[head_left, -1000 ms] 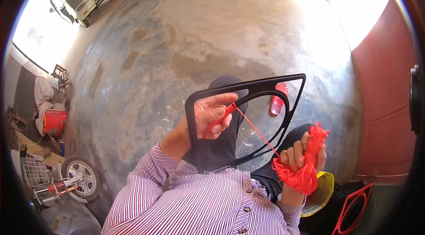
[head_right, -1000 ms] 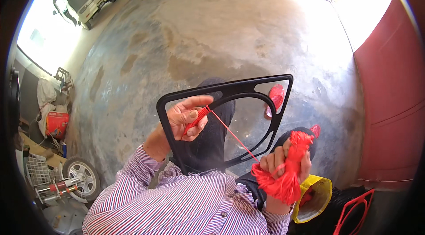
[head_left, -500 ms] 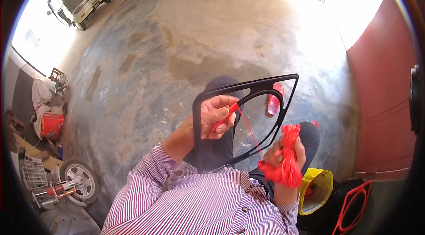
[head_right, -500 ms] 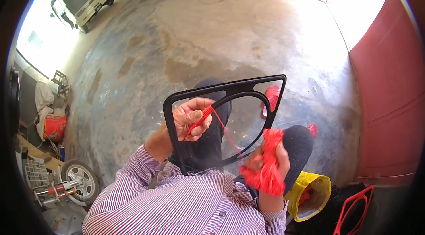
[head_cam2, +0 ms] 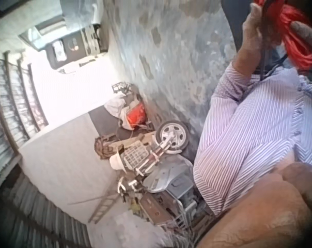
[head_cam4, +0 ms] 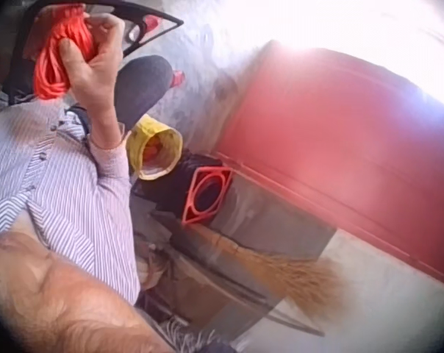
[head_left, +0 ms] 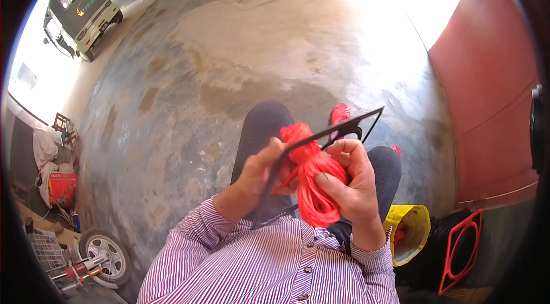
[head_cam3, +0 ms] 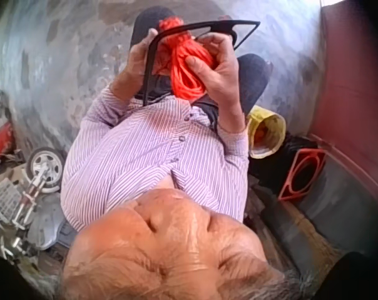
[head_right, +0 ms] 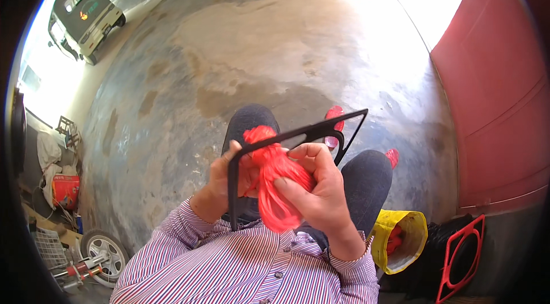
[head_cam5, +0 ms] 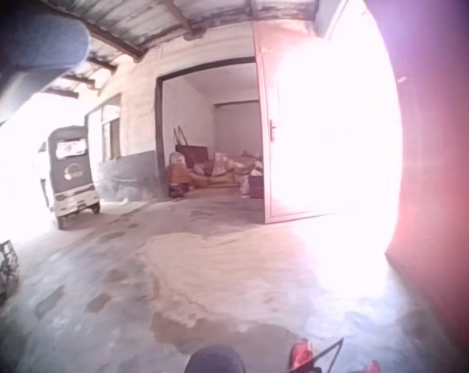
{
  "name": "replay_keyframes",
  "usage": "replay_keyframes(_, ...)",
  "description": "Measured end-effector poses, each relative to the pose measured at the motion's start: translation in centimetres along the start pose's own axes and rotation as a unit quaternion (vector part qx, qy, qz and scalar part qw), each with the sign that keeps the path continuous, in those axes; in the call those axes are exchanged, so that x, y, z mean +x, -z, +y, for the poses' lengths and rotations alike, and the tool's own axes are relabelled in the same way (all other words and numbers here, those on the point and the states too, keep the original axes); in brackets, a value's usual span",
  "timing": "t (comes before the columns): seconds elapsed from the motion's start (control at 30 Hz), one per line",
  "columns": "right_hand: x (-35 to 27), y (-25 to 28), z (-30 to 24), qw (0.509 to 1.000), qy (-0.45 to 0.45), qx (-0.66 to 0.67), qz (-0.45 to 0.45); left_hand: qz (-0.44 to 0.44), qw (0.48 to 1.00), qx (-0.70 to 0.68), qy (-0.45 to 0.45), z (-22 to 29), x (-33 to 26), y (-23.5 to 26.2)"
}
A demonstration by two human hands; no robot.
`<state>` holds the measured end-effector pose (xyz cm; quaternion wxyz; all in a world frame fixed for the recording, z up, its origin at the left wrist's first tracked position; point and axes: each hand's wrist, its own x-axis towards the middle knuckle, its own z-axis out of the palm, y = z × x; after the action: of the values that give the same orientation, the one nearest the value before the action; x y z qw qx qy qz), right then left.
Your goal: The recorder is wrapping a thick bundle of red yarn around a black plastic frame, likely to decorate it or create a tassel/edge.
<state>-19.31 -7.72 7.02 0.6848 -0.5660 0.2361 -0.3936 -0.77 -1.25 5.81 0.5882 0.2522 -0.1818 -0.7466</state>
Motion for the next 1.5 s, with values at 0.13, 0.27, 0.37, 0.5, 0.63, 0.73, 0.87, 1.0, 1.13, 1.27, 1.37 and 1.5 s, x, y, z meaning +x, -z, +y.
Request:
replay_keyframes(0.13, 0.3, -0.5, 0.6, 0.997, 0.057, -0.02, 0.046, 0.015, 0.996, 0.082, 0.003, -0.5, 0.1, -0.9)
replay_keyframes(0.27, 0.3, 3.9, 4.3, 0.966, -0.033, 0.254, 0.011, -0.033, 0.999, 0.008, 0.002, -0.5, -0.2, -0.2)
replay_keyframes(0.37, 0.3, 3.8, 5.8, 0.92, -0.092, 0.381, -0.007, -0.097, 0.988, -0.114, 0.026, -0.9, -0.5, 1.0)
replay_keyframes(0.5, 0.7, 2.9, 7.1, 0.847, -0.114, 0.506, -0.115, -0.156, 0.961, -0.223, 0.051, -1.6, 0.0, 0.2)
replay_keyframes(0.63, 1.8, 0.7, 4.0, 0.841, -0.151, 0.497, -0.151, -0.145, 0.96, -0.234, 0.049, -2.3, -0.3, -0.2)
replay_keyframes(0.73, 2.1, 0.0, 3.2, 0.877, -0.142, 0.445, -0.112, -0.072, 0.97, -0.226, 0.051, -2.9, -0.2, -0.7)
replay_keyframes(0.87, 2.7, 2.3, 6.4, 0.876, -0.114, 0.468, 0.029, -0.078, 0.99, -0.111, 0.045, -2.2, -0.5, -1.0)
replay_keyframes(1.0, 1.8, 4.3, 9.9, 0.888, -0.047, 0.444, 0.111, -0.062, 0.996, 0.045, 0.043, -0.9, -0.9, -1.4)
replay_keyframes(1.13, -0.4, 6.5, 8.7, 0.909, -0.05, 0.412, 0.026, -0.038, 0.998, 0.007, 0.058, -0.4, -0.5, 0.4)
replay_keyframes(1.27, -1.0, 4.5, 4.7, 0.9, -0.006, 0.43, 0.076, -0.079, 0.996, -0.003, 0.043, 0.0, 0.6, 2.4)
replay_keyframes(1.37, -1.0, 5.2, 4.3, 0.878, 0.066, 0.475, -0.001, -0.069, 0.996, 0.05, 0.023, 0.3, 0.2, 2.5)
replay_keyframes(1.5, -1.6, 5.3, 4.4, 0.855, 0.077, 0.504, -0.097, -0.056, 0.994, 0.09, 0.0, 0.3, 0.0, 2.3)
